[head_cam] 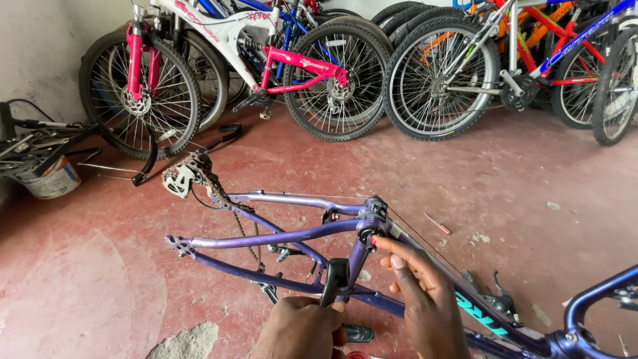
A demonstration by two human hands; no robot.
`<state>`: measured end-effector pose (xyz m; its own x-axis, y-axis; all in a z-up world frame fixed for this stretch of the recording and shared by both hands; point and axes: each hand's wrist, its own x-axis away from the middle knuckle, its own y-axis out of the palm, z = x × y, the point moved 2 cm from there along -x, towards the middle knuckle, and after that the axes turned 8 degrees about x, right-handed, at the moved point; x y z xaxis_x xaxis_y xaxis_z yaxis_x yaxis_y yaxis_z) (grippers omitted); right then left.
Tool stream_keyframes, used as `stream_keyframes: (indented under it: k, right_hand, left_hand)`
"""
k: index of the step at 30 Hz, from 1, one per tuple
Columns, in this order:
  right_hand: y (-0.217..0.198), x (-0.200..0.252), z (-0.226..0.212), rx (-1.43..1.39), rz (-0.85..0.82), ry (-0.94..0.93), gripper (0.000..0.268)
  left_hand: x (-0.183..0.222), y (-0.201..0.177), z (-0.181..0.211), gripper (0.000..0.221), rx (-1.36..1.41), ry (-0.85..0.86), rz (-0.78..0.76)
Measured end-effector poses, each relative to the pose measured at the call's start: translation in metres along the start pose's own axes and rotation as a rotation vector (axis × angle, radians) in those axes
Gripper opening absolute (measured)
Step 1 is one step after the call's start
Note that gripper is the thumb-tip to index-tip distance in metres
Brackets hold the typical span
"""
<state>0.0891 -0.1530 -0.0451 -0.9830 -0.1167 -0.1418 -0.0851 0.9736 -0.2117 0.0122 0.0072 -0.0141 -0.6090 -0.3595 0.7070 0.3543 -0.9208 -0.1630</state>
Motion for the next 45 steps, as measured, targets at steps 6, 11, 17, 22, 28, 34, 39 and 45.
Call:
stream_keyframes:
  k: [6, 11, 17, 22, 28, 34, 39, 45]
  right_hand:
    - [-0.004, -0.006, 0.031, -0.139, 0.054, -0.073, 0.031]
    - [-0.004, -0.009, -0.007, 0.056, 0.058, -0.101, 0.037]
    - [-0.009, -0.027, -0.036, 0.4, -0.05, -0.425, 0.035]
    - [-0.015, -0.039, -0.069, 0.671, -0.199, -0.311, 0.036]
    - [-0.013, -0.052, -0.088, 0.897, -0.356, -0.422, 0.031]
    - [-0.019, -0.052, -0.085, 0.951, -0.403, -0.451, 0.033]
    - [-0.026, -0.041, -0.092, 0.859, -0.402, -0.252, 0.035]
    - [-0.022, -0.049, -0.09, 0.897, -0.366, -0.311, 0.037]
  left_hand:
    - [-0.005, -0.003, 0.007, 0.033, 0.09, 0.09, -0.06]
    - [0.01, -0.006, 0.02, 0.04, -0.082, 0.045, -0.054]
    - [0.022, -0.016, 0.029, 0.036, 0.019, 0.036, -0.023]
    - [0.027, -0.024, 0.034, 0.033, 0.184, 0.086, 0.005]
    - [0.046, -0.041, 0.039, 0.028, 0.297, 0.091, -0.005]
    - [0.051, -0.051, 0.038, 0.024, 0.257, 0.069, -0.019]
    - [0.055, -0.053, 0.037, 0.028, 0.249, 0.073, -0.009]
    - [0.039, -0.049, 0.037, 0.028, 0.215, 0.073, -0.046]
